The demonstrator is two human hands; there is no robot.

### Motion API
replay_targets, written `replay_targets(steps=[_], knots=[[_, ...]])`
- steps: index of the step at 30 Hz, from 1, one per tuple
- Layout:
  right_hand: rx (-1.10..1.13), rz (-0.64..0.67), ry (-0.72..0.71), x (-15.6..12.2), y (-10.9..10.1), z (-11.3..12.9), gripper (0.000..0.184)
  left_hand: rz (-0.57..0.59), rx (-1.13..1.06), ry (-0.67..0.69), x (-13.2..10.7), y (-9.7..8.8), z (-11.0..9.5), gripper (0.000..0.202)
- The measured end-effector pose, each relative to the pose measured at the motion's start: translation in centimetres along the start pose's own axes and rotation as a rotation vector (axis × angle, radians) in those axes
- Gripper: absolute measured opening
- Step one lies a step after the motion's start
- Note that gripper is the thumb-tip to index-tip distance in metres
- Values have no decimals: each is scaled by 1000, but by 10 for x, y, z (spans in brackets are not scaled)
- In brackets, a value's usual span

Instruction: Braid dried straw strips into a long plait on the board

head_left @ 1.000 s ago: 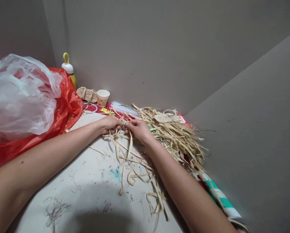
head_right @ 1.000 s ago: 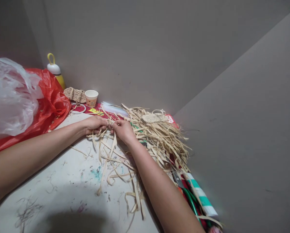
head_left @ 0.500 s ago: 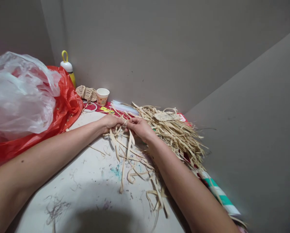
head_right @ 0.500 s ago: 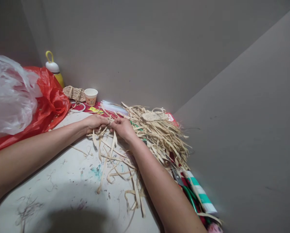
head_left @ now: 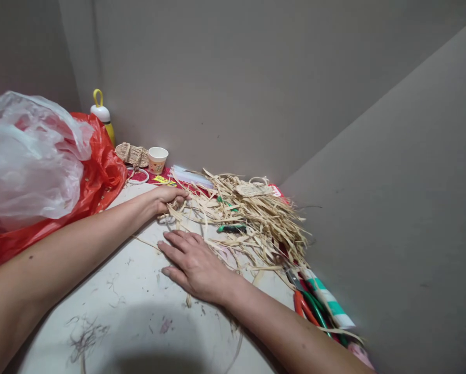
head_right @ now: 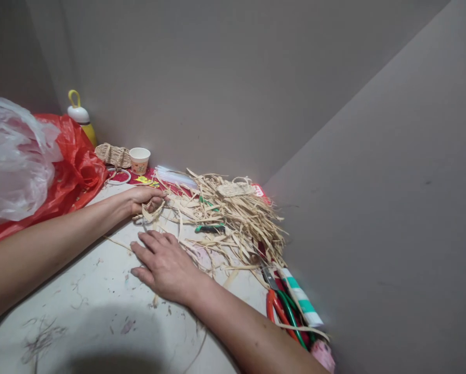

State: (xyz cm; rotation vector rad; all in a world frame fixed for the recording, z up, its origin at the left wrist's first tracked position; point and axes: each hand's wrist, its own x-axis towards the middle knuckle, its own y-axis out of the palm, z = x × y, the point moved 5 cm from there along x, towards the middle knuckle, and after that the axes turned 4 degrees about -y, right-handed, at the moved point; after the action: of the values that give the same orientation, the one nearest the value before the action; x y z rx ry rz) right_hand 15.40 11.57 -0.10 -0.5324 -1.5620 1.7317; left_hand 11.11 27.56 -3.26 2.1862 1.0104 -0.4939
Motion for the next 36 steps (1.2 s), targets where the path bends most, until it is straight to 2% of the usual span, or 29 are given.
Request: replay_targets(steps=[3, 7, 13, 17, 21, 25, 27, 28, 30, 32, 33, 34, 36], knots=[[-86, 73, 112, -12, 7, -27, 50, 24, -13, -7, 3, -2, 1, 21], [-158, 78, 156, -48, -4, -59, 44, 41, -29, -19, 7, -5, 2, 18], [-231, 41, 127, -90, -17, -51, 36, 29, -22, -20, 2, -4, 2, 18], [-244, 67, 198, -114, -19, -51, 31, 14, -10, -28, 0, -4, 2, 21], [-277, 169, 415, -138, -24, -61, 28, 10, 3, -43, 0, -3, 3, 20], [-210, 343, 693, -155, -46, -69, 21, 13, 7, -48, 0, -2, 3, 18], [-78, 410, 707, -153, -61, -66, 15, 17, 7, -50, 0, -2, 3, 20], [-51, 340, 690, -147, -73, -64, 16, 19, 6, -50, 0, -2, 3, 21], [-139, 68, 710, -132, -98, -63, 24, 23, 3, -50, 0, -3, 2, 23], [-253, -195, 655, -111, -108, -56, 29, 24, 2, -50, 1, -3, 2, 23], [-247, -240, 549, -96, -103, -51, 30, 24, 4, -49, 2, -4, 2, 24], [-214, -216, 415, -80, -92, -46, 30, 23, 6, -48, 2, -4, 3, 24], [-188, -70, 264, -53, -62, -44, 34, 22, 11, -44, 2, -4, 3, 25]])
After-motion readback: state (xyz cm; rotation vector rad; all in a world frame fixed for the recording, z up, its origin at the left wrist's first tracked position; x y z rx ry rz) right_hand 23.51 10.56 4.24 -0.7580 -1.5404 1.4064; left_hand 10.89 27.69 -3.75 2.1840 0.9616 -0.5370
